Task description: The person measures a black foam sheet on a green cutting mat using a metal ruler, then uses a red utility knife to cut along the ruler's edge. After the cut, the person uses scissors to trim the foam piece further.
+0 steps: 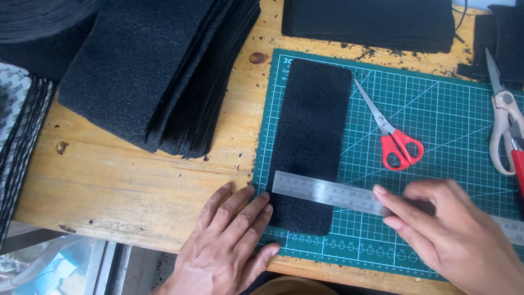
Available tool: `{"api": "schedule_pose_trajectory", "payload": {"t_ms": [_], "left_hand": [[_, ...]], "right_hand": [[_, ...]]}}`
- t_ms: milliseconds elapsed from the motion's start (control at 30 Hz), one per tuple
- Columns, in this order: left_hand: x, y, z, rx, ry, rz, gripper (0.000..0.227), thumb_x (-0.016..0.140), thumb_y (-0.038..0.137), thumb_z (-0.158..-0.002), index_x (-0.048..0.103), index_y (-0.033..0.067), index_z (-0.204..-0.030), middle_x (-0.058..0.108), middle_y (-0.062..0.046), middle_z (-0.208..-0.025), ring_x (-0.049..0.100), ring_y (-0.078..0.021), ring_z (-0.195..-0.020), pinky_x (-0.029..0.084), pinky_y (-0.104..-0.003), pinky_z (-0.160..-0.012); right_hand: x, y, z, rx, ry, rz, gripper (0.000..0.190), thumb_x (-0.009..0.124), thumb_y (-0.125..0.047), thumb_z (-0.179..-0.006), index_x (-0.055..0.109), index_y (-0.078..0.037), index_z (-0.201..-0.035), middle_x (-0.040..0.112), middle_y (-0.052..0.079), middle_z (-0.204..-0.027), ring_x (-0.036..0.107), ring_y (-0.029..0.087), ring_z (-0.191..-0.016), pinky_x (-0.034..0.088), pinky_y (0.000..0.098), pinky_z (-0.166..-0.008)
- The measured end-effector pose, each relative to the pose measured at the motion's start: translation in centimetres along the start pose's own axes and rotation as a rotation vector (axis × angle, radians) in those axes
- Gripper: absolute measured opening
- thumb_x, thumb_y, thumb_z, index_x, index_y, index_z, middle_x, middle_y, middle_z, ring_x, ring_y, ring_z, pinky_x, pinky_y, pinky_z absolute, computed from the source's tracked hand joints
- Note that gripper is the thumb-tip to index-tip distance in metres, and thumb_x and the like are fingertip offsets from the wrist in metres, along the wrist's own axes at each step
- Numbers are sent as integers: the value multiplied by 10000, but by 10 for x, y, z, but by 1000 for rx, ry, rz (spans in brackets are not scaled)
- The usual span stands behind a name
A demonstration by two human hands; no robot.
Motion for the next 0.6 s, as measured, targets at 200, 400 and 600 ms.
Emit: {"api": "schedule_pose_trajectory", "payload": {"t_ms": [200, 400, 600], "left_hand": [[-7, 4, 4, -62, 29, 69, 611, 656, 351, -1032, 459, -94, -1401, 613, -229, -1413, 596, -402, -1323, 438, -594, -1167], [-8, 1, 5, -109, 7, 136, 637, 615, 380, -1036, 437, -90, -1428, 562, -222, -1467, 557, -384, -1366, 421, -582, -1191], [-8, -1, 6, -47, 27, 129, 562, 668, 338, -1029, 496, -69, -1377, 590, -217, -1442, 584, -415, -1336, 428, -598, -1170]], "right_hand": [[15, 10, 34, -64, 79, -83, 682, 670, -396, -840, 537, -257, -1494, 572, 66, -1104, 592, 182, -916, 593, 271, -696], [17, -24, 38, 81, 9, -6, 736, 732, -420, -791, 496, -466, -1486, 560, -36, -1054, 609, 134, -929, 610, 266, -558], [48, -18, 44, 182, -210, -12, 751, 713, -526, -783, 455, -565, -1488, 560, -105, -1105, 606, 88, -929, 642, 275, -614]]}}
Point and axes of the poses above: each hand's wrist, its own z-axis away from the middle knuckle, its own x-axis out of the palm, y = z × x, the point moved 3 cm from there along -z, towards the middle knuckle
